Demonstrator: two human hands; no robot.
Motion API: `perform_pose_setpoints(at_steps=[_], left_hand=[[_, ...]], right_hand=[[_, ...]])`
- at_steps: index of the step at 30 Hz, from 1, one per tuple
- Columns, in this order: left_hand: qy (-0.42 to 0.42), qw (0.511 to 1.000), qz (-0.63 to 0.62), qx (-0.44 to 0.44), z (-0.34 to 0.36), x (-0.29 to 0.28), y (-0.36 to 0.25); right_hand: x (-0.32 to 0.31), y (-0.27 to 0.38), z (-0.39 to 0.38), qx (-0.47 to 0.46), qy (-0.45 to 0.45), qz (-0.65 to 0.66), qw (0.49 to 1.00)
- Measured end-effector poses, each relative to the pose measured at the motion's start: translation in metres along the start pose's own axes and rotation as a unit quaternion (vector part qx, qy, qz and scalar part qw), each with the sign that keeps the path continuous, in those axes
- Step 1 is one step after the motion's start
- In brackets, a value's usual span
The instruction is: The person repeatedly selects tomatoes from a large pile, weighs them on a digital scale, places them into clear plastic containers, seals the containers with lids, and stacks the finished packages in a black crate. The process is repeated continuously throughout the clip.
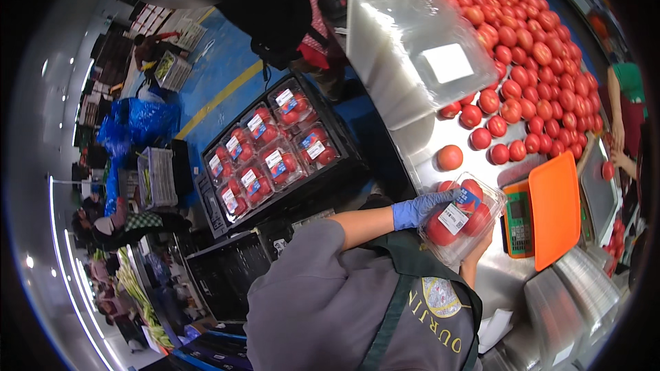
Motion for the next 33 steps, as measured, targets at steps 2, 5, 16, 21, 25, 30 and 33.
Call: perform_pose_setpoints(at_steps=[2, 5, 16, 21, 25, 30, 33], left_hand=[[0.028, 0.998, -0.047, -0.014, -0.016, 0.008, -0.016], [0.065, 0.995, -0.068, -0.026, -0.038, 0.0, -0.043], [0.004, 0.999, -0.004, 0.04, -0.121, -0.051, -0.129], [-0.023, 0.998, 0.06, -0.016, -0.165, -0.052, -0.163], [-0.019, 0.996, 0.085, 0.005, -0.181, -0.055, -0.182], [-0.003, 0.985, 0.143, 0.093, -0.201, -0.053, -0.204], [-0.003, 0.987, 0.16, -0.003, -0.2, -0.043, -0.188]], right_hand=[[0.011, -0.039, 0.017, 0.029, 0.026, 0.035, 0.999], [0.042, -0.063, 0.017, 0.141, 0.02, 0.125, 0.982], [0.203, -0.044, 0.01, 0.324, 0.294, 0.285, 0.853], [0.248, 0.014, 0.003, 0.307, 0.456, 0.107, 0.829], [0.282, 0.053, -0.013, 0.183, 0.469, -0.235, 0.831], [0.283, 0.044, -0.012, 0.197, 0.456, -0.423, 0.758], [0.307, 0.043, 0.014, 0.202, 0.461, -0.13, 0.854]])
Point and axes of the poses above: each hand's wrist, its own z-axis towards the middle knuckle, its own x-axis out of the palm, y = z × x, the point moved 9 cm from there along z, towards the middle knuckle, and after that the axes turned 10 degrees about x, right-handed, at the moved point
